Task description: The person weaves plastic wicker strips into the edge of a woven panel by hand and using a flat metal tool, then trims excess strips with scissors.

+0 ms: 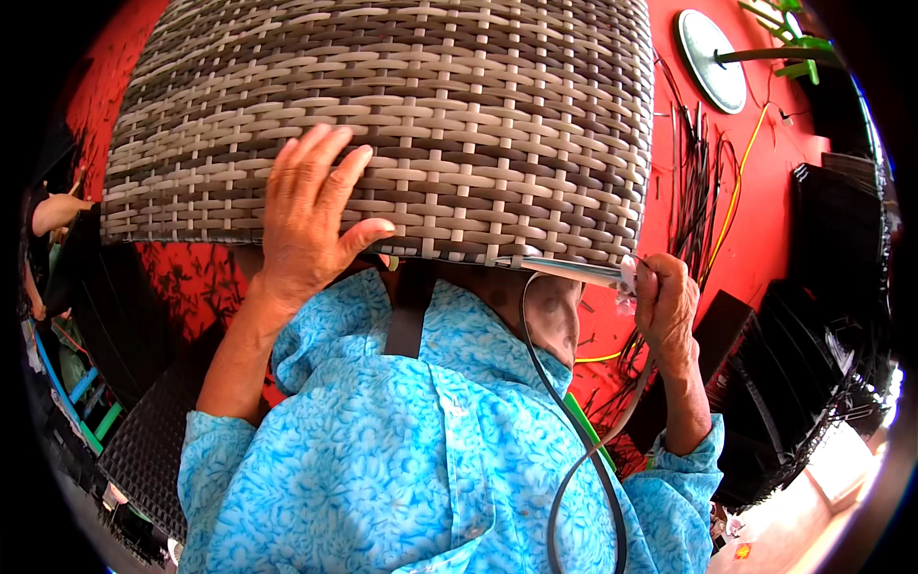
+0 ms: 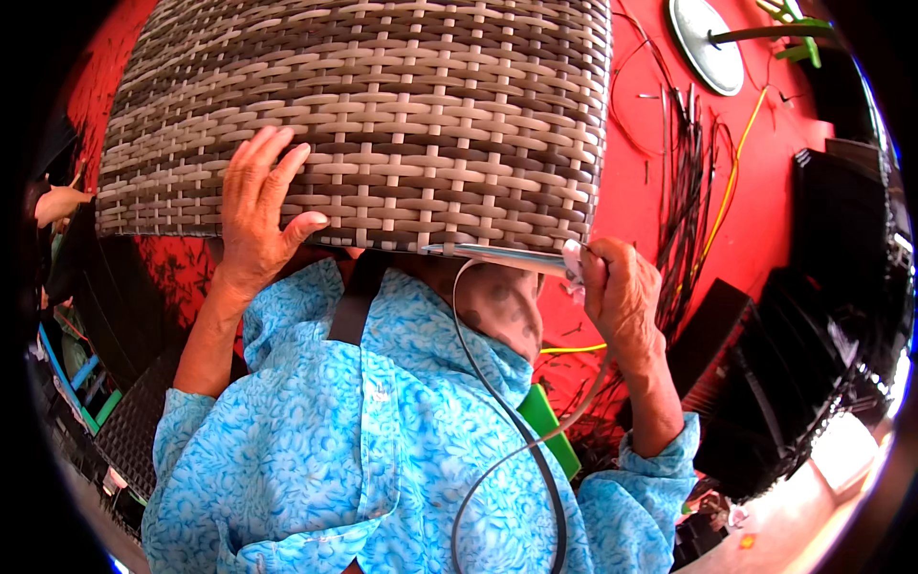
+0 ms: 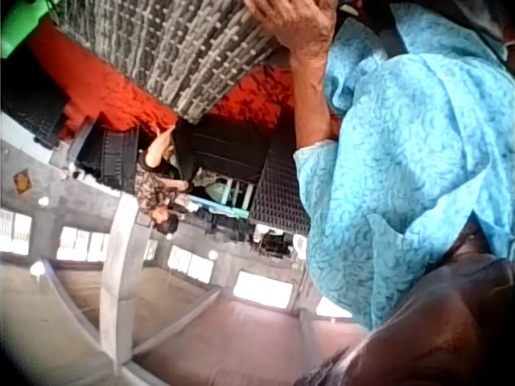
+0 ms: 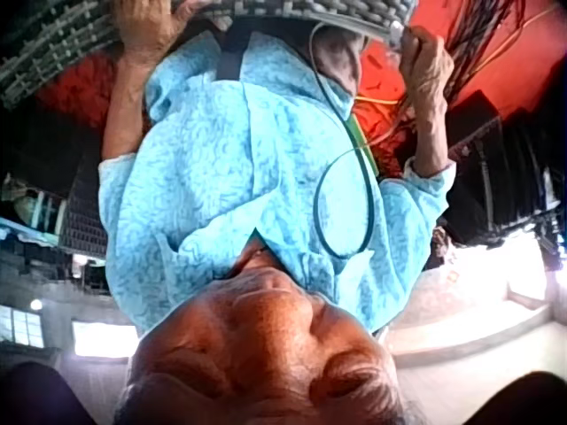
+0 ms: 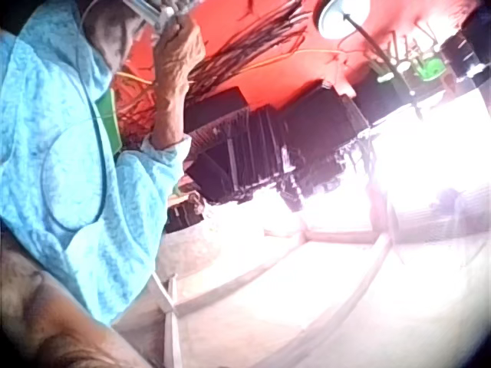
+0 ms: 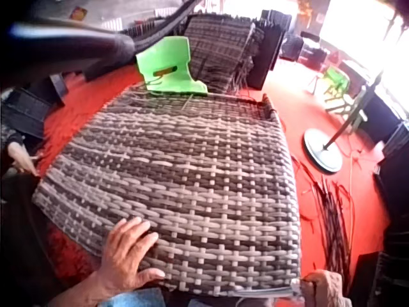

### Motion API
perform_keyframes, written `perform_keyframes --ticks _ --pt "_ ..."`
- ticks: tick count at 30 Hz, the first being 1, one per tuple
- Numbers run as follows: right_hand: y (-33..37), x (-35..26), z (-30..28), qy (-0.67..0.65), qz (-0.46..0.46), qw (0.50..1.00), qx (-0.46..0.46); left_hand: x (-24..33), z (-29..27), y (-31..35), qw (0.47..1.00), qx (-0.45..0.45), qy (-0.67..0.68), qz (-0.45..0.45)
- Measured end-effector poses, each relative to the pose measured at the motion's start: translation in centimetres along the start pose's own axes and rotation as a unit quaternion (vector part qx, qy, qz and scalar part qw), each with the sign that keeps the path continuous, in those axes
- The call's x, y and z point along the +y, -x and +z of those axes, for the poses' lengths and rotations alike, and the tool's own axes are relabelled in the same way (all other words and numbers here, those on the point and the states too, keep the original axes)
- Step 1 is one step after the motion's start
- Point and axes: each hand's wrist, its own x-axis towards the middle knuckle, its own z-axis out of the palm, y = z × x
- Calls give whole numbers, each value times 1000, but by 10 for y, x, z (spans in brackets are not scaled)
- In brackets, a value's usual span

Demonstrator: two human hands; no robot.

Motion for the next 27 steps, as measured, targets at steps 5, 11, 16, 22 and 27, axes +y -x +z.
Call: perform_keyframes --ticks 5,11,16,22,27 --pt "-11 2 5 5 -42 999 7 7 7 -5 999 -18 -26 10" --pt "-11 -6 14 24 -45 998 32 10 7 -8 999 -21 -31 15" --pt "-50 -57 -18 162 -74 984 17 9 7 -4 1000 -6 -22 10" --pt "-46 -83 -14 -77 47 985 -146 9 5 -5 1000 9 -10 9" --pt "-49 -79 -8 -56 98 973 -200 8 6 -3 1000 17 -2 8"
